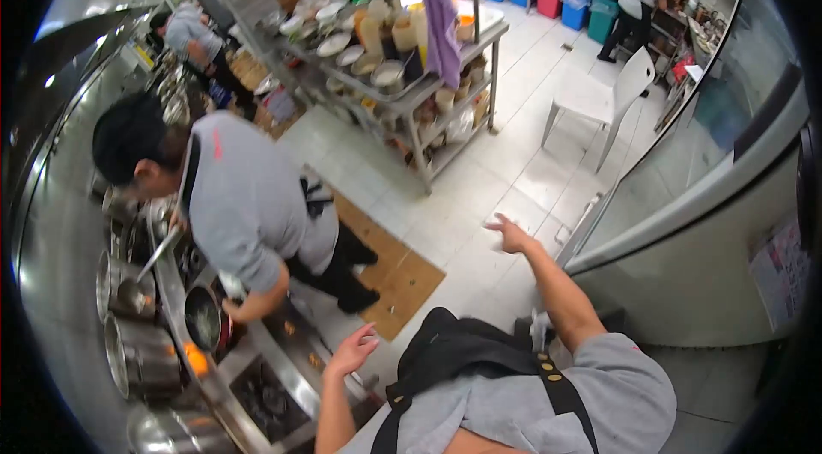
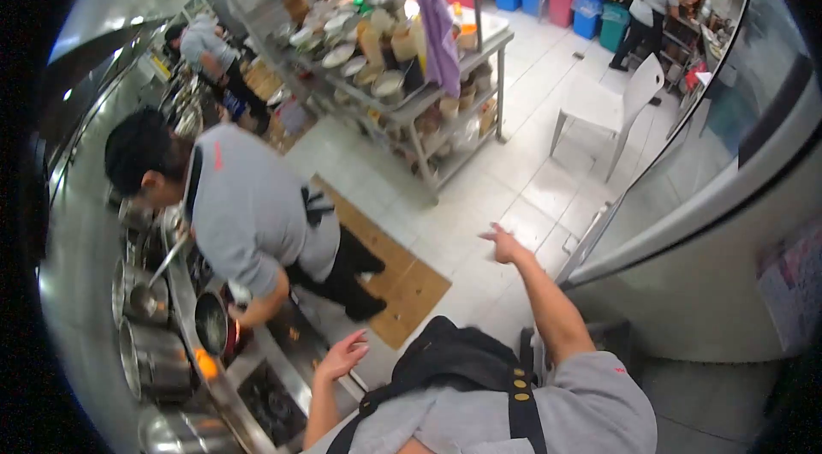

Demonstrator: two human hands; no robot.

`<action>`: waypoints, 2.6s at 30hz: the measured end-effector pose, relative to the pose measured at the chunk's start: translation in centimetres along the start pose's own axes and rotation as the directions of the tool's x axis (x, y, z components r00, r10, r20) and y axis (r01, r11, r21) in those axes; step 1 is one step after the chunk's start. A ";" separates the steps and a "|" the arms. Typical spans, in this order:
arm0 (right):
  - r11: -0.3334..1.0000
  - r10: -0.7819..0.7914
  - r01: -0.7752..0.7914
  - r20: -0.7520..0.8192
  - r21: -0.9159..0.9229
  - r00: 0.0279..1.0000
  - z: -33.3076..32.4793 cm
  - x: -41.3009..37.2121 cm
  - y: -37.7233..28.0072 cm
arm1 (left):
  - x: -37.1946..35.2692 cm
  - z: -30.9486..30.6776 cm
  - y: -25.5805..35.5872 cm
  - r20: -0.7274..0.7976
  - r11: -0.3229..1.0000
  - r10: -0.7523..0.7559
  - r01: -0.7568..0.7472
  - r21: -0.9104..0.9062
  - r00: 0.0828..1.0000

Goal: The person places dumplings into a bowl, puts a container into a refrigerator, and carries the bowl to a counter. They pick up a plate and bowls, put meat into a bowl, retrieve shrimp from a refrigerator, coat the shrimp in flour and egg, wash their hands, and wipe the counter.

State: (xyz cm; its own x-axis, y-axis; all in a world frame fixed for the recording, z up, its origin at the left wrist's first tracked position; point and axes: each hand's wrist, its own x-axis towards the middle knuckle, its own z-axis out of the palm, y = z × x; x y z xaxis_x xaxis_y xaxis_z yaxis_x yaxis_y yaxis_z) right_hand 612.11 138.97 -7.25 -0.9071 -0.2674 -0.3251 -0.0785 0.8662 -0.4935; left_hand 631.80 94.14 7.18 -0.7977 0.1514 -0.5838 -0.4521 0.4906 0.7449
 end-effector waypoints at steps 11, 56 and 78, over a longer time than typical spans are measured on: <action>0.907 0.186 0.171 -0.730 0.385 0.658 -43.1 33.6 -10.5 | 35.2 0.8 34.5 -0.127 0.618 0.702 -0.689 -0.379 0.700; 0.505 -0.462 0.129 0.141 0.853 0.876 -86.2 92.5 48.4 | 101.6 14.3 87.9 -0.746 0.949 0.316 -0.202 0.243 0.586; 0.697 -0.632 -0.058 0.651 0.714 0.421 -87.2 124.7 30.4 | 124.5 -17.6 81.3 -0.916 0.825 -0.397 0.455 -0.335 0.046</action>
State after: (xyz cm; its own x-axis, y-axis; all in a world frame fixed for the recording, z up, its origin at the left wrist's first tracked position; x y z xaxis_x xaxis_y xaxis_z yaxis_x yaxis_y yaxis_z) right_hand 460.56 168.77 7.52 -0.0633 -0.9345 -0.3504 0.2932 0.3182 -0.9016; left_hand 488.74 137.78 0.72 -0.2230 -0.9744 -0.0272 -0.8699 0.1863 0.4567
